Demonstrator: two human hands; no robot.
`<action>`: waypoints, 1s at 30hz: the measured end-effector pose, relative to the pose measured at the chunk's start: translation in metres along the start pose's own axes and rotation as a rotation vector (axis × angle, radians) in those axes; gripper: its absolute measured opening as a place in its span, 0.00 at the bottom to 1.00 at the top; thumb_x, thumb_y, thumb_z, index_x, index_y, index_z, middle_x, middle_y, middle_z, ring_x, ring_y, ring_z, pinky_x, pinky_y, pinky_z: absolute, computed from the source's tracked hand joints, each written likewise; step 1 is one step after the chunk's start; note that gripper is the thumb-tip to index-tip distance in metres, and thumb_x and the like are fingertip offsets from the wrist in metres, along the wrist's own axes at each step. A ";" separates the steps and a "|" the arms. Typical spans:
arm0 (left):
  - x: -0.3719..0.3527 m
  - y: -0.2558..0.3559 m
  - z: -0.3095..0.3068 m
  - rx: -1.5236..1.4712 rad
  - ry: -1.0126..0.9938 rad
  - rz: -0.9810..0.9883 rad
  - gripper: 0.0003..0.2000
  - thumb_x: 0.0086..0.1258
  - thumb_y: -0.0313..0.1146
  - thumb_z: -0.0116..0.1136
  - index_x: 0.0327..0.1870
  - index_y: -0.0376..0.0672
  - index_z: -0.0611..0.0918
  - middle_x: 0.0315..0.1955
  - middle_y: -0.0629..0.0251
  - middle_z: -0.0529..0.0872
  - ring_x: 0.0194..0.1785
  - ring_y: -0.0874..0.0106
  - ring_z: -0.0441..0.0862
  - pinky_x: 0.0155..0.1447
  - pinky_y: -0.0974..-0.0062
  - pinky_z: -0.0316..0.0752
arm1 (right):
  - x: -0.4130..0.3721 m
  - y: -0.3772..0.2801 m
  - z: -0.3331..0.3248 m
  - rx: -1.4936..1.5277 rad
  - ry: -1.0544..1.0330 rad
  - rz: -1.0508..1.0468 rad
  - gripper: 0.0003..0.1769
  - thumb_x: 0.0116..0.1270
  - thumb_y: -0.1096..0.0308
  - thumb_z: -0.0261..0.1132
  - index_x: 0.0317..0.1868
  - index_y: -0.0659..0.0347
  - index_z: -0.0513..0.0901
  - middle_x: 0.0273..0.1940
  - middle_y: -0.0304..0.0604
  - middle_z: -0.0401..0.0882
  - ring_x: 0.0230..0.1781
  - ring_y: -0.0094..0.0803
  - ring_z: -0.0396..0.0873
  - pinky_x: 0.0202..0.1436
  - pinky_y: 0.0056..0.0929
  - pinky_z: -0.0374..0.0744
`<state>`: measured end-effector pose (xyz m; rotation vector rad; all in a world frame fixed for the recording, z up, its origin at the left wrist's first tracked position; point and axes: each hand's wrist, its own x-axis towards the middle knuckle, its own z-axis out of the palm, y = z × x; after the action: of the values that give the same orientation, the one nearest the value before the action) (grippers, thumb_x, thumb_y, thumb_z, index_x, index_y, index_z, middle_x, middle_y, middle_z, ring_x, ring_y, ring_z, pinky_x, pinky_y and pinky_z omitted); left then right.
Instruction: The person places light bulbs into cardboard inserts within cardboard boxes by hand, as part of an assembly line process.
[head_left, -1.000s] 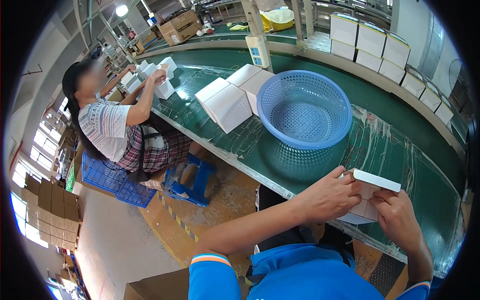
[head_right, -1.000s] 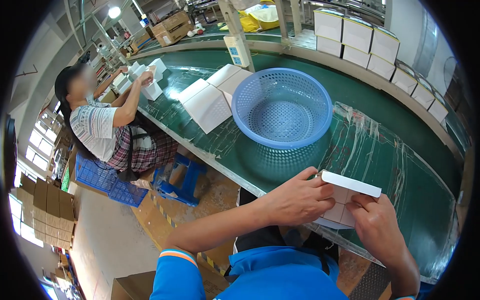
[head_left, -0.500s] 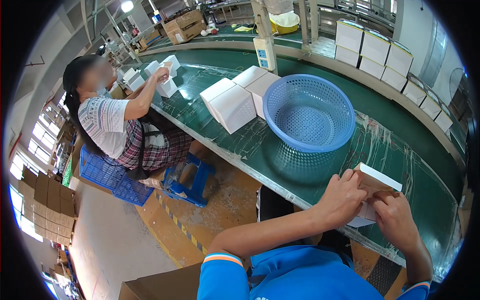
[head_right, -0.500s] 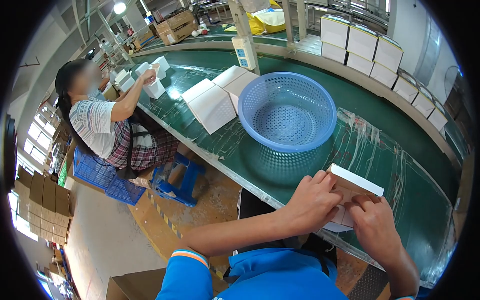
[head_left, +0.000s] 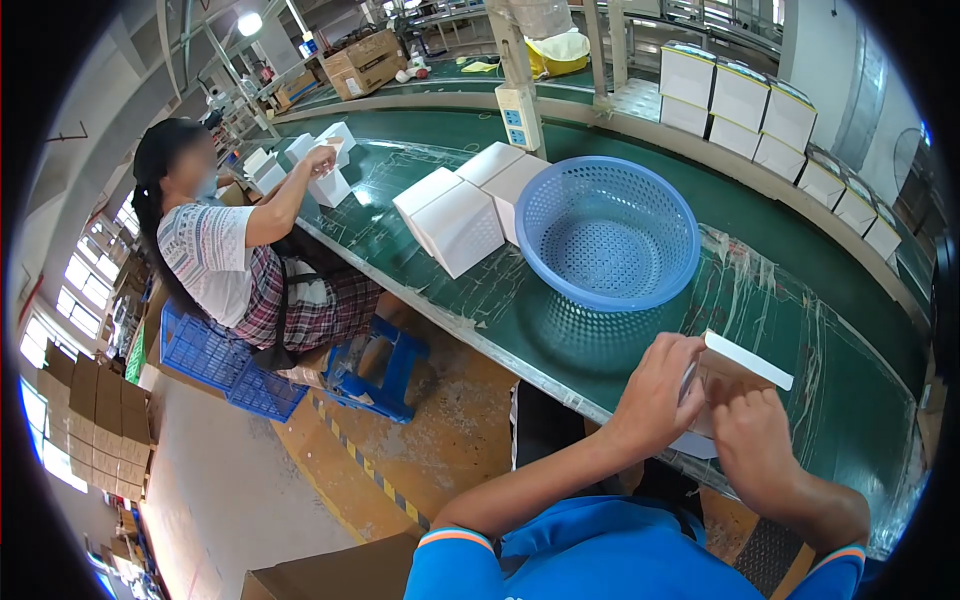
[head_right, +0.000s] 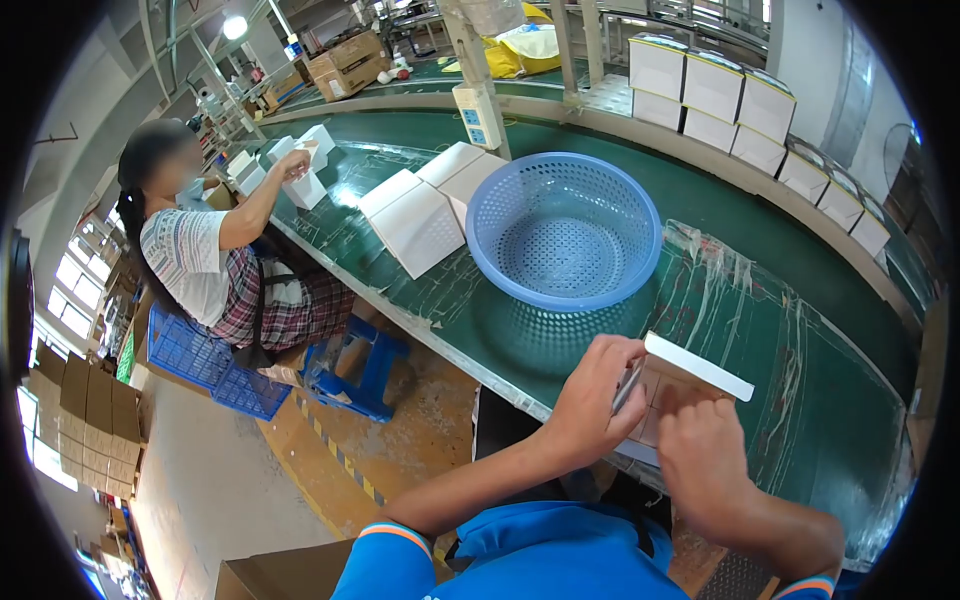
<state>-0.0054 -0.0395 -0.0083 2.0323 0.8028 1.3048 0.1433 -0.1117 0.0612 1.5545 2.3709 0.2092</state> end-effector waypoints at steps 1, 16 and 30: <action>-0.002 -0.002 0.002 -0.008 0.031 0.009 0.17 0.62 0.21 0.54 0.53 0.34 0.72 0.44 0.50 0.74 0.48 0.56 0.77 0.54 0.65 0.73 | 0.007 -0.006 -0.001 -0.090 0.067 0.006 0.13 0.54 0.69 0.61 0.40 0.63 0.81 0.37 0.47 0.77 0.41 0.39 0.77 0.45 0.37 0.72; -0.032 -0.040 0.006 -0.144 -0.295 -0.046 0.60 0.47 0.49 0.77 0.76 0.39 0.46 0.69 0.48 0.58 0.72 0.54 0.58 0.74 0.59 0.53 | 0.012 0.026 -0.016 0.291 0.120 -0.127 0.18 0.53 0.75 0.61 0.46 0.67 0.80 0.36 0.50 0.76 0.32 0.44 0.81 0.34 0.39 0.79; -0.029 -0.052 0.011 -0.377 -0.360 -0.238 0.62 0.38 0.44 0.82 0.75 0.41 0.51 0.66 0.52 0.63 0.70 0.54 0.62 0.73 0.61 0.58 | -0.001 0.034 -0.015 0.358 0.166 -0.077 0.24 0.49 0.76 0.63 0.50 0.62 0.82 0.38 0.52 0.78 0.31 0.45 0.81 0.36 0.39 0.79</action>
<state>-0.0141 -0.0295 -0.0673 1.7369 0.5605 0.8486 0.1686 -0.0978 0.0847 1.6463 2.7099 -0.1155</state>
